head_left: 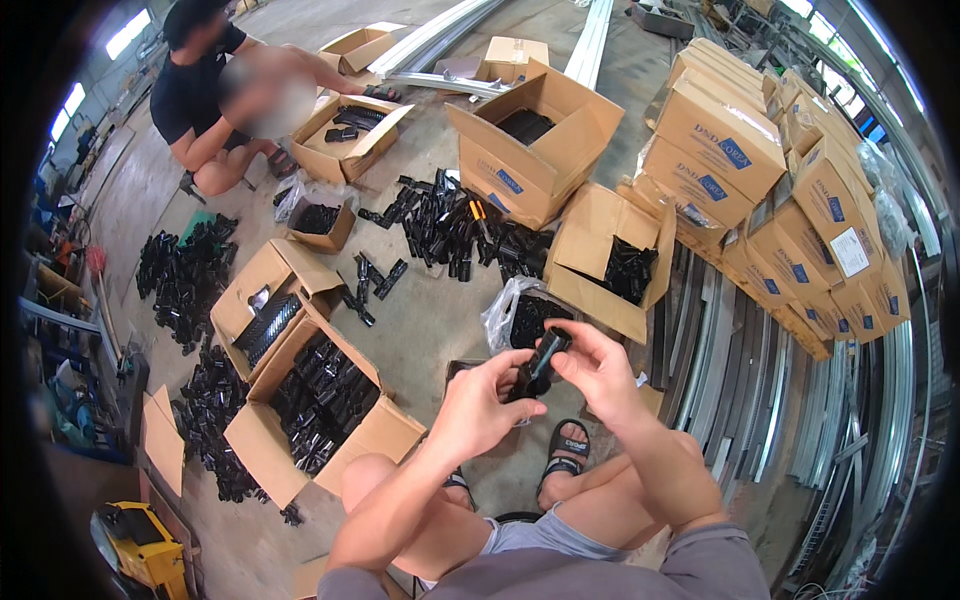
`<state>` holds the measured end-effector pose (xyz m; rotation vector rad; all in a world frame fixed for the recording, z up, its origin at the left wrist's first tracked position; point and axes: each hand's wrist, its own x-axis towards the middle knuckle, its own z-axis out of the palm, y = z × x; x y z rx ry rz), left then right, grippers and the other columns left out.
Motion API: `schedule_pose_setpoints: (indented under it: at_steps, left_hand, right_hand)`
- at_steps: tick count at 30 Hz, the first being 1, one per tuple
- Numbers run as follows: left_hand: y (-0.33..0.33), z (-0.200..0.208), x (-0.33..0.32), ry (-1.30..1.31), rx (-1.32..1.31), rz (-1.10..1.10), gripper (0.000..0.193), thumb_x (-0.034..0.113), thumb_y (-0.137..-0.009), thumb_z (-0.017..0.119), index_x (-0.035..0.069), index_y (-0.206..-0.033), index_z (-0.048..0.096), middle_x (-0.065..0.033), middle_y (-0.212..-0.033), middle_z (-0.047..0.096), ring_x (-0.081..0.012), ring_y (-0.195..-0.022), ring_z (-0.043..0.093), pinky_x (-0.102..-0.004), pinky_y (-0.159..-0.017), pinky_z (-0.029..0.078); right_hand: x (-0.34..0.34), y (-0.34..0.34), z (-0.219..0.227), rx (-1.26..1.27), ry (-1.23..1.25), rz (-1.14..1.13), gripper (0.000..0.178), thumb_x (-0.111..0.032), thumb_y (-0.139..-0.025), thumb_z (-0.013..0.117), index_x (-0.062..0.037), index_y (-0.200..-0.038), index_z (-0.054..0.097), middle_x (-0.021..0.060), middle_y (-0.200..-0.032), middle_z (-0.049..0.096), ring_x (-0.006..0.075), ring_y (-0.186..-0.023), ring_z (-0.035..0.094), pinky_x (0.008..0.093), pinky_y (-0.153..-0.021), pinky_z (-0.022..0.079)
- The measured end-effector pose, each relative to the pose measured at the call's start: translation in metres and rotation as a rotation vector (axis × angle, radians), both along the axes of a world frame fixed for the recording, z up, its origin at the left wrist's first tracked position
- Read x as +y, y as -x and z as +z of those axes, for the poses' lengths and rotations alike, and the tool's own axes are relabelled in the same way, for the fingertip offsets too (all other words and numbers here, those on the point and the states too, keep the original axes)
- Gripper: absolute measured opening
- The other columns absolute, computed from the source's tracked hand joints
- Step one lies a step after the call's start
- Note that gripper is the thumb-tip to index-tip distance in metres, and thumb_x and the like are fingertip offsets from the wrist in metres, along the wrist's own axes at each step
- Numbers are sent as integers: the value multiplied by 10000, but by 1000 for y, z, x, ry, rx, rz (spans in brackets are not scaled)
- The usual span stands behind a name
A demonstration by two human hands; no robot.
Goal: The person picks up black metal parts one at a time, handling and turning them to check their condition before placing them into small plastic bags.
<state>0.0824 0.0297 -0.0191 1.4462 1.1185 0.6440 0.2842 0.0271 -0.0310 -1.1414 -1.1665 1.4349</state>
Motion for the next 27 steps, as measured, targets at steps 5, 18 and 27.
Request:
schedule_pose_setpoints:
  at_steps: [5,18,27]
  left_hand:
    - [20,8,19,-239,238,207,630,3,-710,817,104,-1297,613,-172,-950,746,-200,-888,725,-329,-809,545]
    - [42,-5,45,-415,578,186,596,74,-711,777,163,-1276,611,-202,-918,715,-405,-888,683,-475,-791,544]
    - [37,0,45,-451,529,200,602,98,-724,774,181,-1294,597,-192,-877,712,-403,-827,688,-476,-742,548]
  right_hand:
    - [74,-30,-43,-264,249,170,493,-319,-1043,520,-5,-1418,452,119,-1143,667,194,-999,662,315,-824,529]
    - [107,2,-306,-1141,309,-164,311,-290,-873,704,-127,-1138,688,194,-1134,693,392,-1100,639,481,-931,512]
    - [113,8,-336,-1093,419,-337,331,-260,-841,755,-84,-1101,651,165,-1149,648,367,-1119,621,474,-928,507]
